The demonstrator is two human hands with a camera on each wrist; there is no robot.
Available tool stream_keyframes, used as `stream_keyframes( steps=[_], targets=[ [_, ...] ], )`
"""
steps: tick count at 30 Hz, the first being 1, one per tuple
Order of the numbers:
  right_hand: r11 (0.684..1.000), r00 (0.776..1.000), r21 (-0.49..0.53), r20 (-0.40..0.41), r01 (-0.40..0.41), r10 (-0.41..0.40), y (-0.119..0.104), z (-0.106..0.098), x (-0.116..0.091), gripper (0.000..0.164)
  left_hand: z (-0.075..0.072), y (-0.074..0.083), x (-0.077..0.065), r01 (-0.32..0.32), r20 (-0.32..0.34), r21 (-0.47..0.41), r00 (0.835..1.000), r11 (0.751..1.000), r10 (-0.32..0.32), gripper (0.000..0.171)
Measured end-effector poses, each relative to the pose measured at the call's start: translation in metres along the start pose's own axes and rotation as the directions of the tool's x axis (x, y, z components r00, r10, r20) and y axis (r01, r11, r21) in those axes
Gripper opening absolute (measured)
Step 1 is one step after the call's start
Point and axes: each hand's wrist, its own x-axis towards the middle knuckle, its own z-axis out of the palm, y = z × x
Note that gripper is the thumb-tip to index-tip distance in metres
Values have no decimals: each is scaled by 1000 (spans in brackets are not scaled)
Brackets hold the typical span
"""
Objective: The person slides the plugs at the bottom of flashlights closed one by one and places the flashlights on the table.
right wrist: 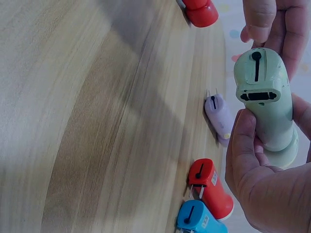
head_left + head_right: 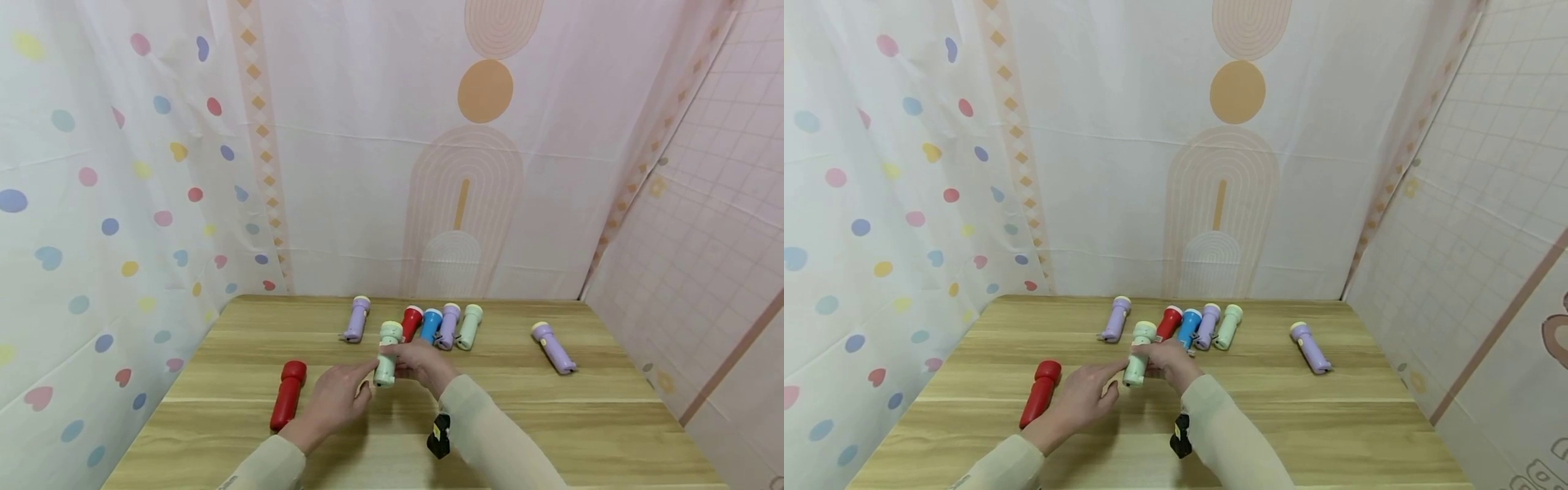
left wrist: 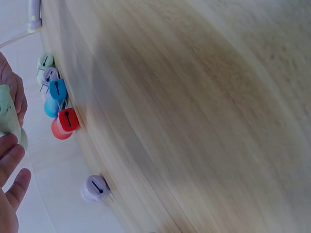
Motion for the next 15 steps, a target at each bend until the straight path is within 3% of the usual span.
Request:
stream_keyframes(
  steps=[4, 11, 15],
  targets=[
    [1000, 1000, 4, -5, -9, 10, 0, 3, 0, 42, -2, -3, -1, 5, -19, 15, 1000, 1000, -5, 41],
    [1000, 1000, 5, -10, 0, 0, 5, 7, 2, 43, -8, -6, -5, 60, 17, -2, 998, 998, -60, 42],
    [1000, 1000, 4, -14, 2, -2, 8, 10, 3, 40, -10, -10, -9, 80, -7, 6, 997, 997, -79, 38]
  ],
)
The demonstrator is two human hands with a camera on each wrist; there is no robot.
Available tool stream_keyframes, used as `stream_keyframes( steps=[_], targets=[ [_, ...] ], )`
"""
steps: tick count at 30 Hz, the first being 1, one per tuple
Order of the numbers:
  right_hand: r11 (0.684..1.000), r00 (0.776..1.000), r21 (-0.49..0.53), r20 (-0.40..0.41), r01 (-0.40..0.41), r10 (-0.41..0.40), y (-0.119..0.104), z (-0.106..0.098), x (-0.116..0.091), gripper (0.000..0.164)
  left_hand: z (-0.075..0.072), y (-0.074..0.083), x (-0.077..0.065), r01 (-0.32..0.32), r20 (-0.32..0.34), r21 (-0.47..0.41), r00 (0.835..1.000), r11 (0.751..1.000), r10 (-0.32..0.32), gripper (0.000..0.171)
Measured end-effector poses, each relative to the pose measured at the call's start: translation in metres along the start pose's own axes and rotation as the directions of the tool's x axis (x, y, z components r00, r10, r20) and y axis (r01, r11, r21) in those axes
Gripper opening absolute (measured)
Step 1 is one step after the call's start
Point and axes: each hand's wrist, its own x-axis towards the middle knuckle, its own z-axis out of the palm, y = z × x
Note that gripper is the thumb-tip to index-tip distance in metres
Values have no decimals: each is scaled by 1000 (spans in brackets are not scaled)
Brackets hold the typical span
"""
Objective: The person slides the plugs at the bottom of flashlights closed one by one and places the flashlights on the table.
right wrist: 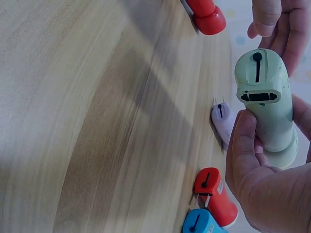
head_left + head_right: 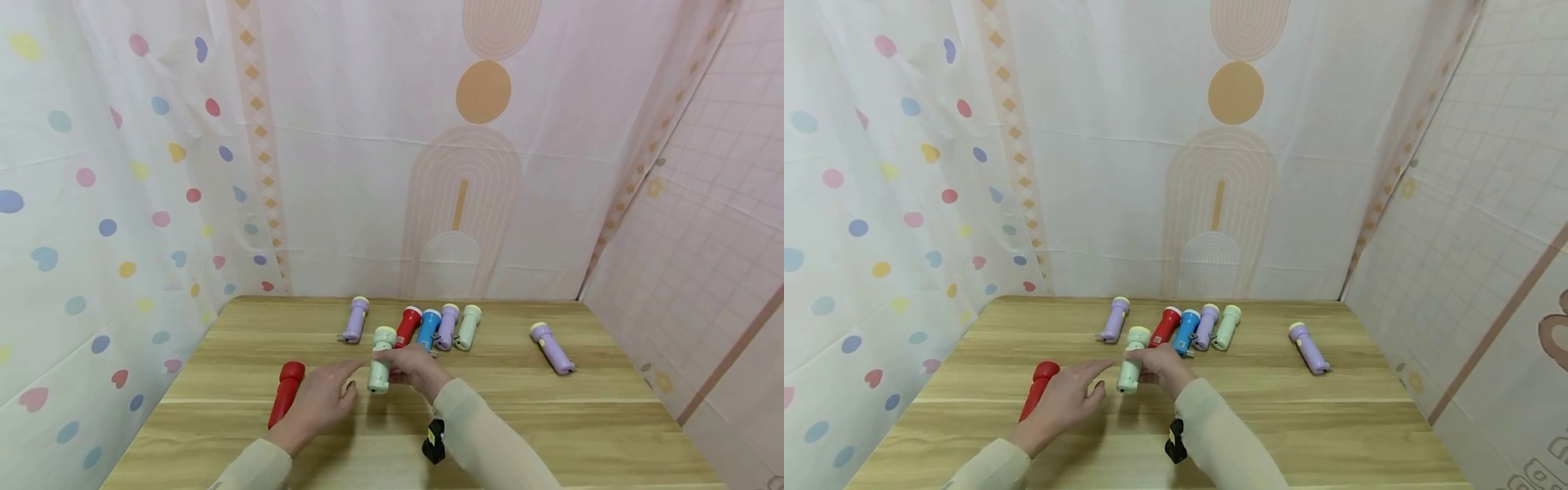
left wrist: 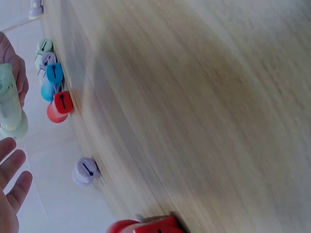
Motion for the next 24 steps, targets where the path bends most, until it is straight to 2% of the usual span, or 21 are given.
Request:
stream_keyframes(
  steps=[7, 19, 24],
  targets=[
    [1000, 1000, 4, -17, -1, 1, 3, 3, 0, 43, -2, -11, -4, -14, -71, 34, 997, 999, 17, 37],
    [1000, 998, -7, -69, -6, 5, 3, 7, -1, 48, -11, -31, -1, 44, -109, 51, 993, 998, -38, 41],
    [1000, 998, 6, -65, -2, 2, 8, 12, 3, 50, -18, -37, -3, 83, -96, 52, 992, 995, -78, 42]
  ],
)
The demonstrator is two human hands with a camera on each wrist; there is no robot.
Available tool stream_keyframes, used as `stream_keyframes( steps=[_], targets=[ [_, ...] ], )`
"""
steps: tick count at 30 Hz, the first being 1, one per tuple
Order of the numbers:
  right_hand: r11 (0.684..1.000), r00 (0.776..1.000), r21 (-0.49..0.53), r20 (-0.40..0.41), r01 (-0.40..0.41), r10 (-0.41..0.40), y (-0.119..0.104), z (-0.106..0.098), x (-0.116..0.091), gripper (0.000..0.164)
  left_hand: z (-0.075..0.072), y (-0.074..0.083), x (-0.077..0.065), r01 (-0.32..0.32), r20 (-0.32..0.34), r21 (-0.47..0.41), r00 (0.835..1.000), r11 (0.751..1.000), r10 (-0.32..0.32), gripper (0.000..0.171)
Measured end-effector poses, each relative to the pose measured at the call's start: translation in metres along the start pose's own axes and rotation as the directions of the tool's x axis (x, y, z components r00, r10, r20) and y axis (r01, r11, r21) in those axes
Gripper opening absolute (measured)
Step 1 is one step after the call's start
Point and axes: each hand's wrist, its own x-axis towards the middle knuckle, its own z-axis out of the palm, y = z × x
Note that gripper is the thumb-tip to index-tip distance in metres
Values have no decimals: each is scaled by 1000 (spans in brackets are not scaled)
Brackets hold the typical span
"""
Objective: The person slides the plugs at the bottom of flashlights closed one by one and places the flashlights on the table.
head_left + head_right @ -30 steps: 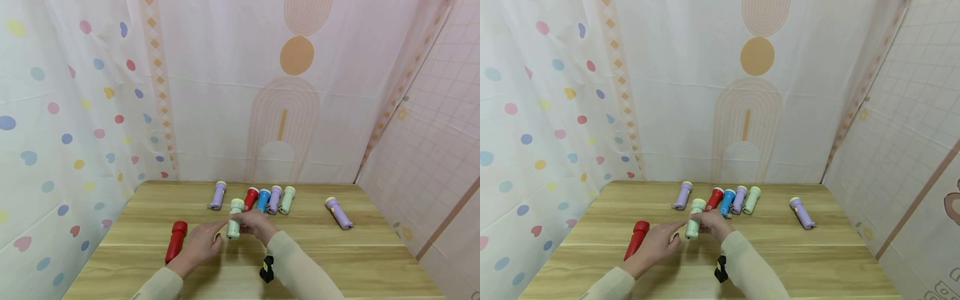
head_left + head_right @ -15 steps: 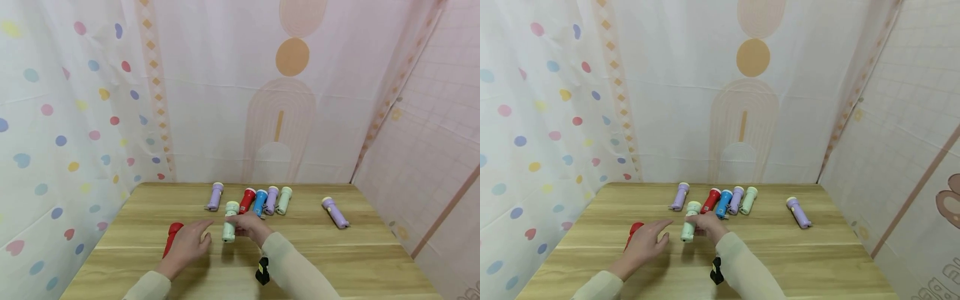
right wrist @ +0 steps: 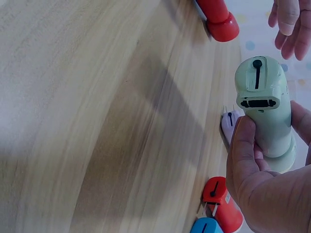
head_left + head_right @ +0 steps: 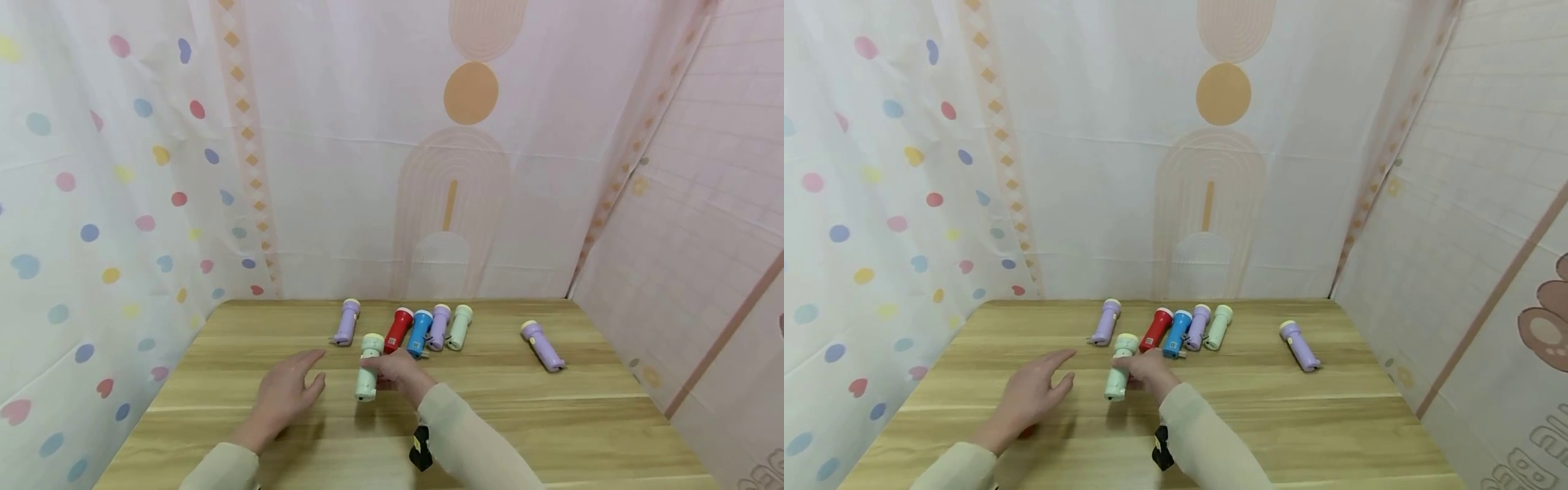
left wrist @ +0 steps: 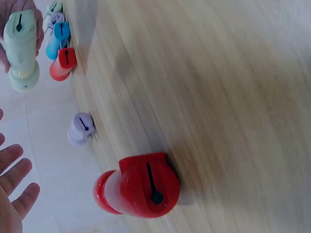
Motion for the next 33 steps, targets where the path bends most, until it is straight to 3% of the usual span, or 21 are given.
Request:
stream_keyframes(
  steps=[7, 16, 26, 33],
  targets=[
    [1000, 999, -19, -35, -13, 12, 3, 8, 0, 57, -4, -9, 1, 19, 5, 18, 1000, 1000, -19, 41],
    [998, 1000, -62, -6, 8, -8, 7, 18, -3, 37, -8, -17, -1, 42, 31, 53, 999, 998, -44, 42],
    [996, 1000, -87, -9, -3, 2, 9, 29, -4, 47, -14, -26, -1, 64, 42, 76, 997, 995, -68, 42],
    [997, 1000, -80, -15, 1, -2, 12, 36, -5, 42, -17, -30, -3, 79, 53, 85, 995, 993, -83, 43]
  ],
)
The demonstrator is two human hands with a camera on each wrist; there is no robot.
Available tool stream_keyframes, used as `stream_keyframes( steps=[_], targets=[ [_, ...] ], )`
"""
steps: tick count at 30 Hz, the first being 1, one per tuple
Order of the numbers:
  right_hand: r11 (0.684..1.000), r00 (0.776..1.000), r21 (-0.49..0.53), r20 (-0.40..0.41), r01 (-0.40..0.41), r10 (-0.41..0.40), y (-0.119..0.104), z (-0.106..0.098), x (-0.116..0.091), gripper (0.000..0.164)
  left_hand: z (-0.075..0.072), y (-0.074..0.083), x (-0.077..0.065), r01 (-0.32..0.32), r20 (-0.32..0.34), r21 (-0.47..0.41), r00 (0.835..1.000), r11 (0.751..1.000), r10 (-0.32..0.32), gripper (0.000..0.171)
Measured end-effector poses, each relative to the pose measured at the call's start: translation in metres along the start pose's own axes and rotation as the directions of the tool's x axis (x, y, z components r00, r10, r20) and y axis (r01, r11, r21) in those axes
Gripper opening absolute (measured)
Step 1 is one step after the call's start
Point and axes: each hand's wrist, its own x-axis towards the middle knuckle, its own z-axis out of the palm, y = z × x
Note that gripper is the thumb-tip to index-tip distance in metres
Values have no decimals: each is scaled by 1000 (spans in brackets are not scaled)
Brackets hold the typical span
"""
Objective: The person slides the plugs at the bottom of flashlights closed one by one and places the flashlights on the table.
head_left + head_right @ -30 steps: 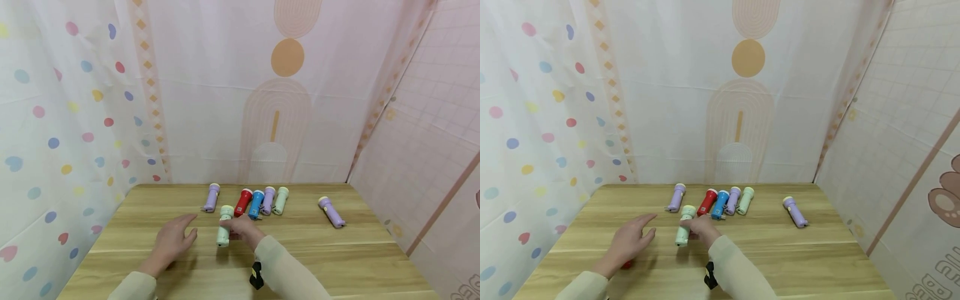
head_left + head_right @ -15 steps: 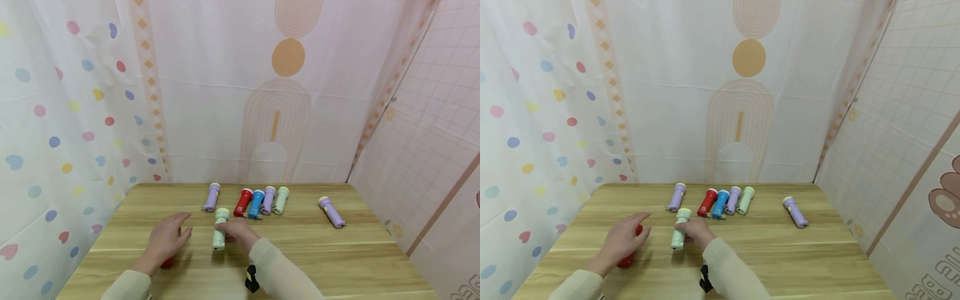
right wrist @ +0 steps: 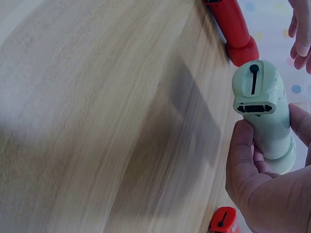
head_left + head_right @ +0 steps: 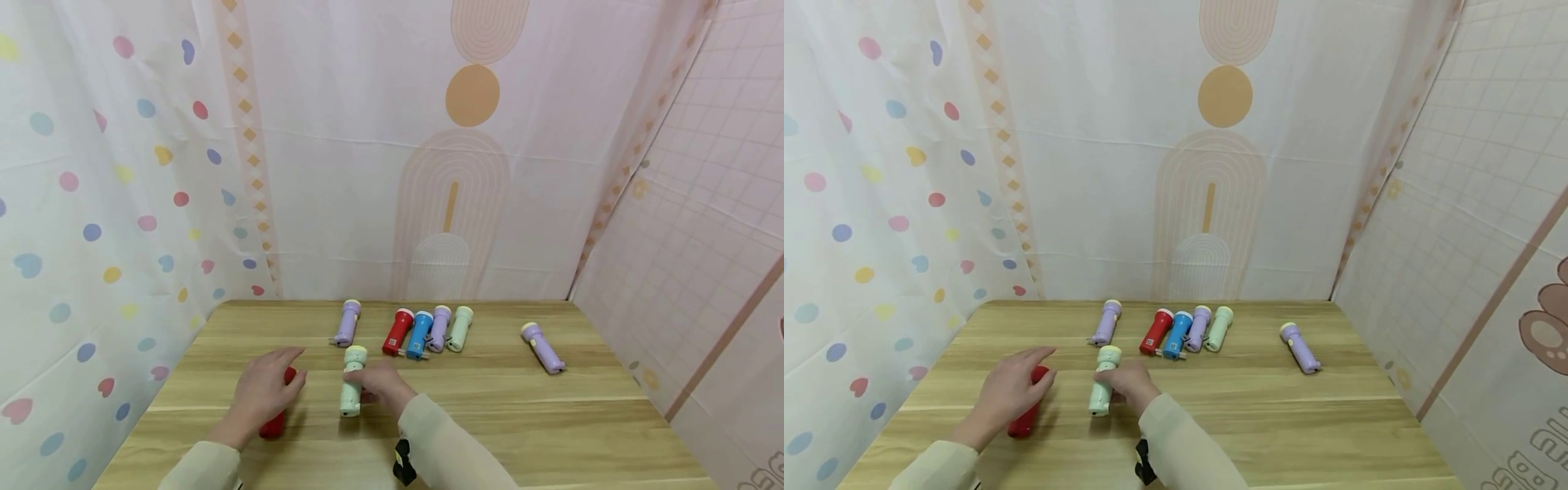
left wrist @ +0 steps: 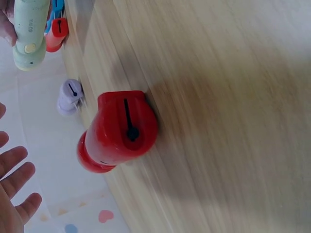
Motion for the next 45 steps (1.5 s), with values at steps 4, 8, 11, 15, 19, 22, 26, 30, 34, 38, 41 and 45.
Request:
stream_keyframes(
  steps=[4, 8, 11, 15, 19, 22, 26, 30, 34, 38, 41, 45],
  targets=[
    [1000, 1000, 0, 3, 14, -14, 0, 4, -2, 38, 0, -5, -2, 3, 3, -3, 1000, 1000, -3, 43],
    [1000, 1000, -7, 14, 20, -20, -1, 7, -4, 36, 0, -11, -5, 11, 16, -2, 1000, 1000, -11, 42],
    [1000, 1000, -14, 25, 20, -20, -1, 9, -5, 34, 1, -16, -7, 26, 28, -13, 999, 1000, -26, 42],
    [1000, 999, -18, 31, 25, -24, 1, 11, -5, 34, 1, -22, -9, 55, 66, -24, 996, 998, -53, 43],
    [1000, 999, -24, 29, 18, -17, 1, 13, -5, 36, 2, -26, -12, 76, 106, -23, 992, 997, -73, 45],
    [999, 1000, -35, 21, 11, -11, 1, 14, -5, 37, 3, -28, -14, 74, 115, -26, 991, 997, -71, 43],
    [998, 1000, -64, 11, 5, -4, 2, 17, -4, 37, 4, -30, -16, 58, 110, -36, 992, 998, -54, 35],
    [996, 1000, -90, 1, -4, 4, 3, 20, -3, 38, 5, -31, -17, 53, 116, -36, 992, 998, -49, 33],
    [997, 1000, -79, -6, -2, 1, 3, 23, -3, 38, 7, -33, -18, 70, 162, -23, 985, 997, -65, 33],
    [998, 1000, -56, -13, -7, 6, 4, 28, -4, 39, 8, -34, -20, 85, 195, -20, 978, 996, -79, 31],
    [999, 1000, -50, -13, -9, 8, 5, 31, -5, 39, 9, -34, -21, 82, 193, -31, 978, 996, -75, 29],
    [999, 1000, -40, -3, 1, -1, 5, 35, -7, 38, 9, -33, -21, 79, 195, -38, 978, 996, -70, 29]
  ],
)
